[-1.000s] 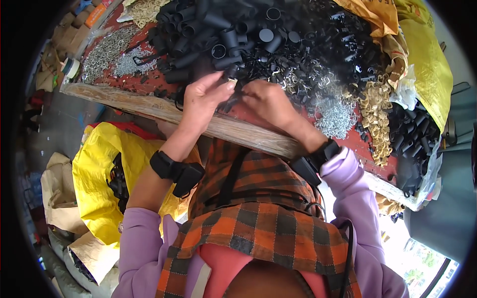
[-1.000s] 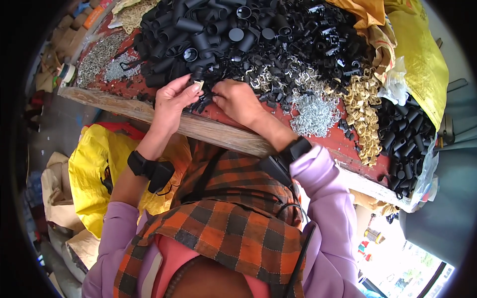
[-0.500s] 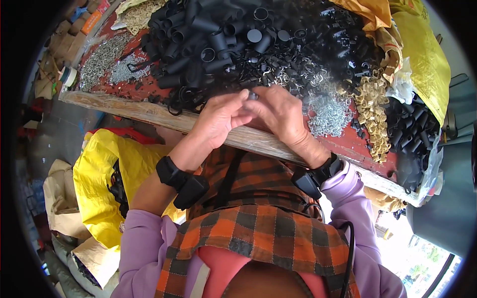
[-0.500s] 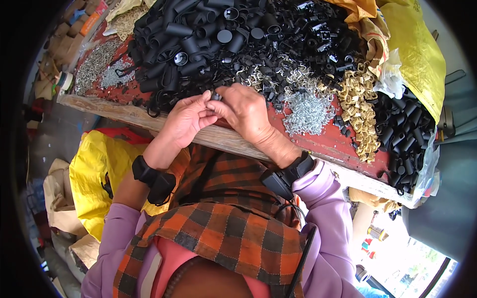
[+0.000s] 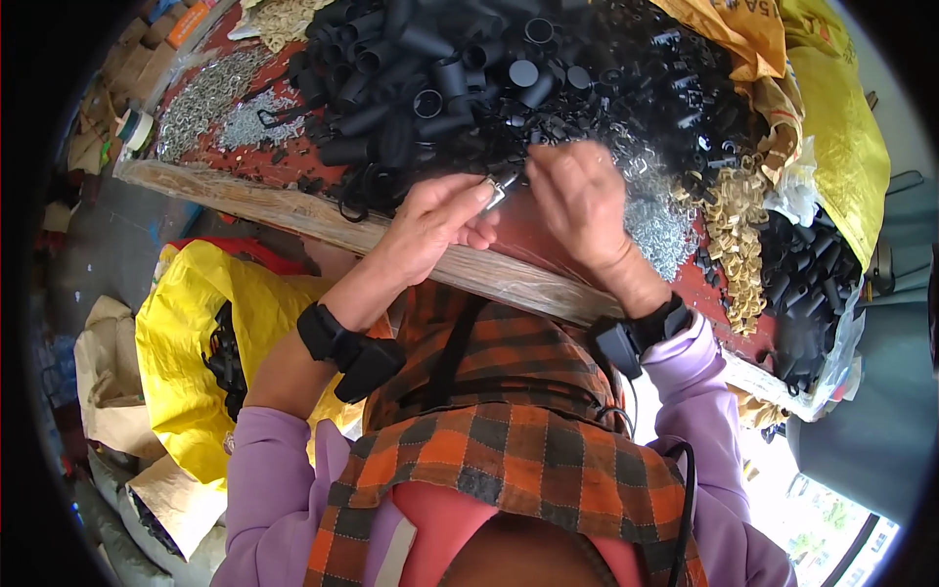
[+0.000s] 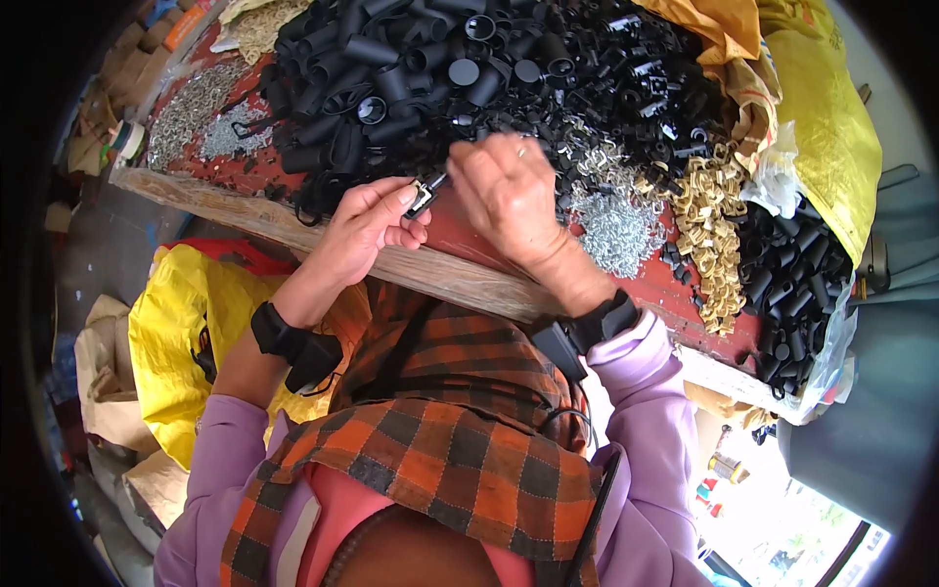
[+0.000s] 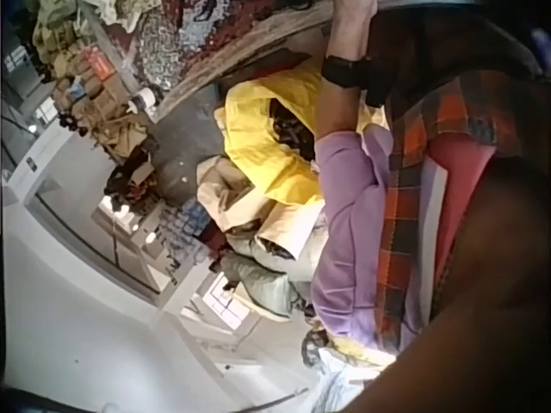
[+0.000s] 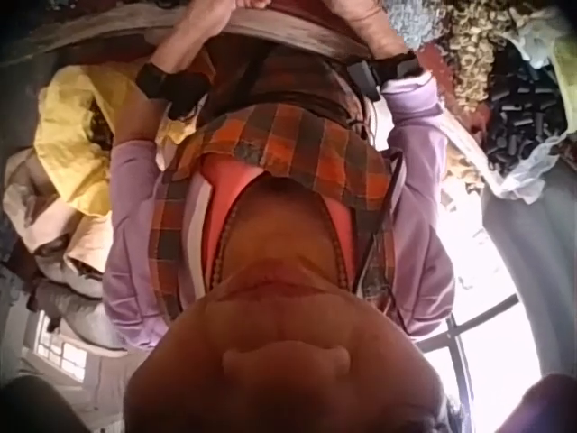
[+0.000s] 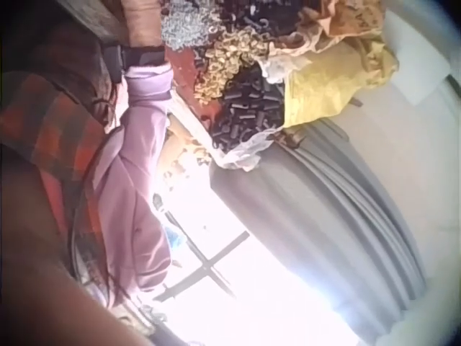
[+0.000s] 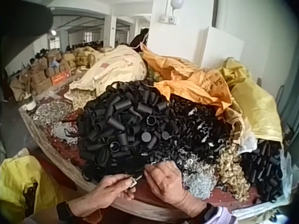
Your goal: The person assembles components by hand, picking up a black plastic housing, inserting a metal contact, and sliding on a black outer sleeve before placing the unit into a yellow bag.
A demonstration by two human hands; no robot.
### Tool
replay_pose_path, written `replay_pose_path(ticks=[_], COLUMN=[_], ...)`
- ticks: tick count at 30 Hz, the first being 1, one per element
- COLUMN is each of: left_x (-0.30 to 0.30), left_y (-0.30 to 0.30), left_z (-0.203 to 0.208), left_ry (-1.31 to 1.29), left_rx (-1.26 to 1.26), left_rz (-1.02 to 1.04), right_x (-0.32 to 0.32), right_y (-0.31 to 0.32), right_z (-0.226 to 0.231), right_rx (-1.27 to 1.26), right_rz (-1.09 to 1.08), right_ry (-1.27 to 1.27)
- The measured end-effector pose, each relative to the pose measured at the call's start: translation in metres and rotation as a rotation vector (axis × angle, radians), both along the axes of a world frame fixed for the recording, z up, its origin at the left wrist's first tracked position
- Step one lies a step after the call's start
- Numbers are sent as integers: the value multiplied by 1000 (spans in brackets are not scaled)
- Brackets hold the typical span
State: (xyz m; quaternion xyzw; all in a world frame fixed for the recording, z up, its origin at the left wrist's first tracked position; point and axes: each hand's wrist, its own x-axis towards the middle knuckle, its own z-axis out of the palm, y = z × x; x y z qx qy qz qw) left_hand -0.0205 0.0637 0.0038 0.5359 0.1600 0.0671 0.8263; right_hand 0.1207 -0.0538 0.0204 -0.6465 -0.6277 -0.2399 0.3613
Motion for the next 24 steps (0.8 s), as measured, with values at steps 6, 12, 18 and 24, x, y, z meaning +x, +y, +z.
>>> replay_pose_path(ticks=[6,12,18,24], left_x=[-3,-5,-19,-12], left_y=[16,19,27,4], left_z=[-12,-6,2,15], left_ry=[-35,-81,-31,-17], left_rx=[71,76,-51,-72], left_rz=[12,54,55,-52], right_x=[47,76,30,2], right_y=[66,72,0,-40], right_z=[0,-6,34,24], right_rx=[-215,-383,-311,-358], right_rz=[-206,-250,-62,151], right_ry=[-445,-331,227,501])
